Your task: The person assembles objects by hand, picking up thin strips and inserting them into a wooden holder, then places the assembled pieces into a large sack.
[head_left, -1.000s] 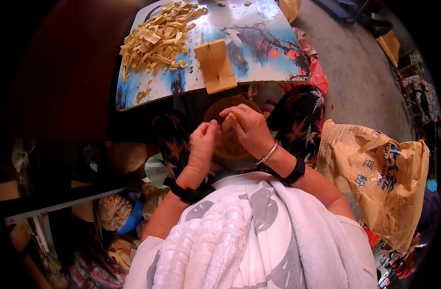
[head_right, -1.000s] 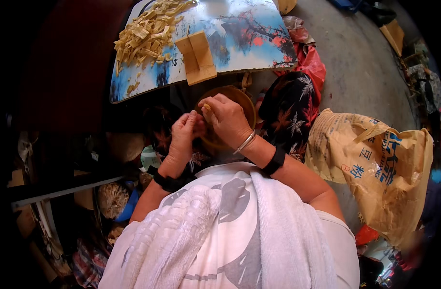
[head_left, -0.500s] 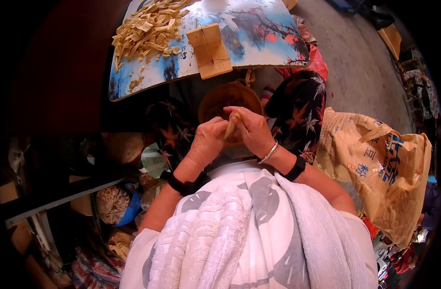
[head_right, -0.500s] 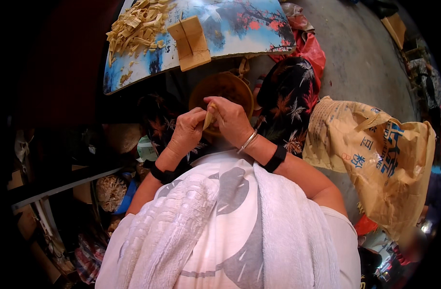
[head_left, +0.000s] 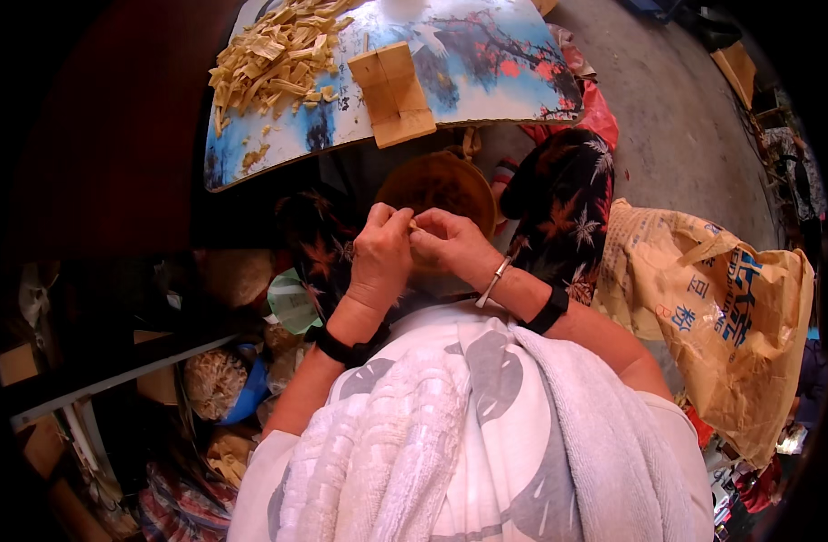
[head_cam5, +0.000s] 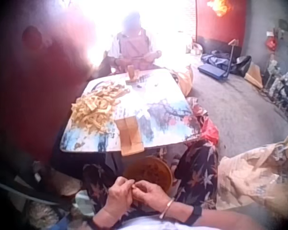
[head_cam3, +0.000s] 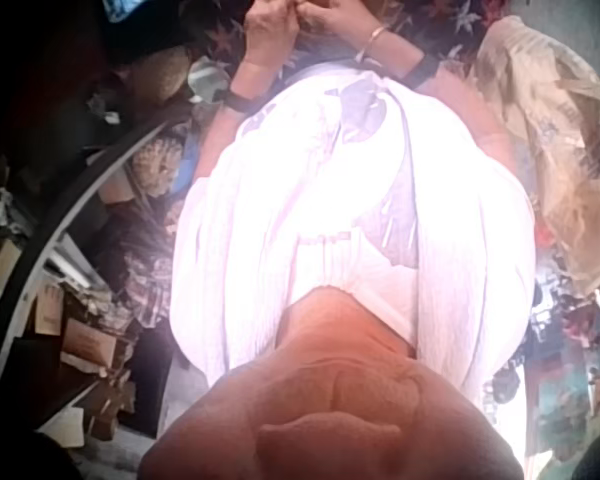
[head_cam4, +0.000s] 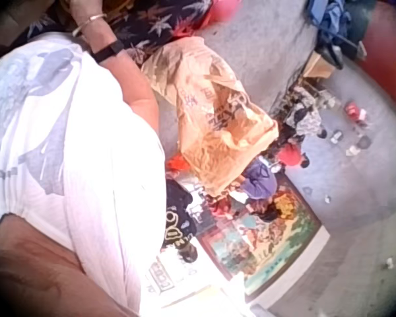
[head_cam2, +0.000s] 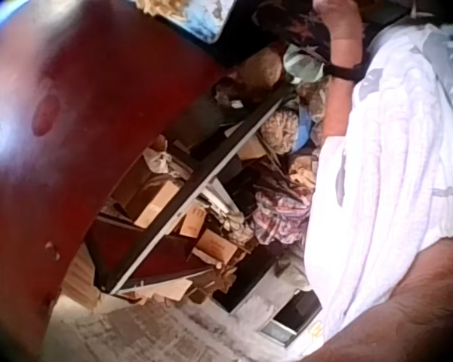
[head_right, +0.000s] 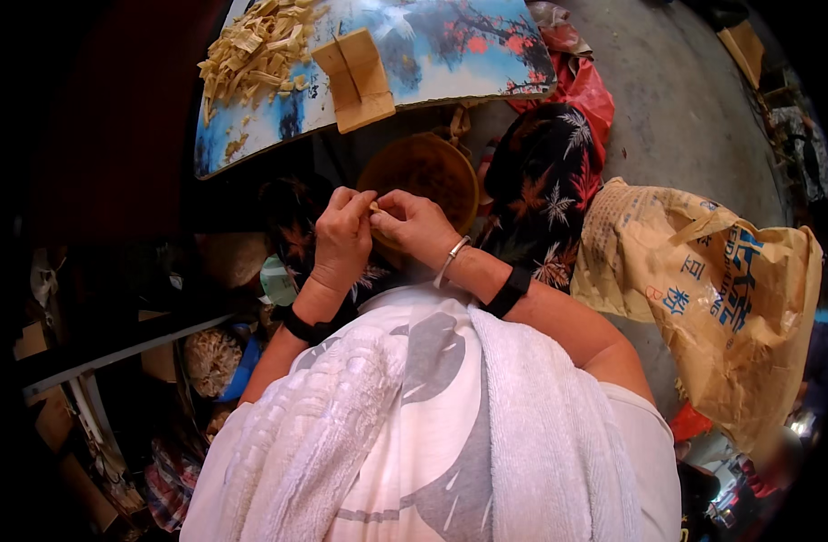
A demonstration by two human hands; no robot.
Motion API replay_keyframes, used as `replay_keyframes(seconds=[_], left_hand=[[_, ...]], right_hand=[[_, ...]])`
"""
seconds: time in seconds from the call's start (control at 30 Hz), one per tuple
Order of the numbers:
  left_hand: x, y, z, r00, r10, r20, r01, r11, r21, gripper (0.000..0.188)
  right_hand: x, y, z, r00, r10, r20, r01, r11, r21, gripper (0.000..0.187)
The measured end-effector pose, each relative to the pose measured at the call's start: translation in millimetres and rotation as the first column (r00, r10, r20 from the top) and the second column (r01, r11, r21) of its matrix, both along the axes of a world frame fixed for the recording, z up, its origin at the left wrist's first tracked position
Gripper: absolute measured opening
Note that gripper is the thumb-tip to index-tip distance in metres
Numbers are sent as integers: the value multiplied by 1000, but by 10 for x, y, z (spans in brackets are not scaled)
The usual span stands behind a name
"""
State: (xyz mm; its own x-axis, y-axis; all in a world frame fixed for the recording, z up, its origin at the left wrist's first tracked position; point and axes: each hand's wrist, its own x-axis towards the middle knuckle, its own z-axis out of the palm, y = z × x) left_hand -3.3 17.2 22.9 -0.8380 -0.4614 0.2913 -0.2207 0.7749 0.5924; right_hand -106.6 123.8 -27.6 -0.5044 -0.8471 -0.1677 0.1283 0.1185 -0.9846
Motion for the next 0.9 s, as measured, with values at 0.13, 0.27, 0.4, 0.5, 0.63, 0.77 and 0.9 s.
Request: replay_keyframes(seconds=[0.13,0.27,0.4,0.5,0.63,0.77,0.9], left_hand=[[-8,26,-71,999,-14,-47,19,995,102,25],[-8,71,-49,998,58,-13,-56,994,92,23],[29,-26,-131,996,87,-31,-80,979,187,21],[25,-101,-249,989,144,34,-138,814,564,8],[92,-106,-96,974,220,-47,-71,499,863,8],[63,-54,-57,981,184,-60,-79,663,745,5],[113,-223,-41,976,157,-149,-80,900,428,4]], right_hand=[[-20,5,150,984,-12,-179,38,989,141,23],[19,-31,70,993,-114,-9,114,993,-38,21],[-110,29,168,889,72,452,-20,993,-120,25],[-147,33,199,791,104,603,-12,988,-154,27],[-168,-1,212,944,-38,329,77,991,-105,26],[-133,-13,312,996,-90,8,91,994,-59,32],[-148,47,404,966,-94,-239,82,995,-60,36]])
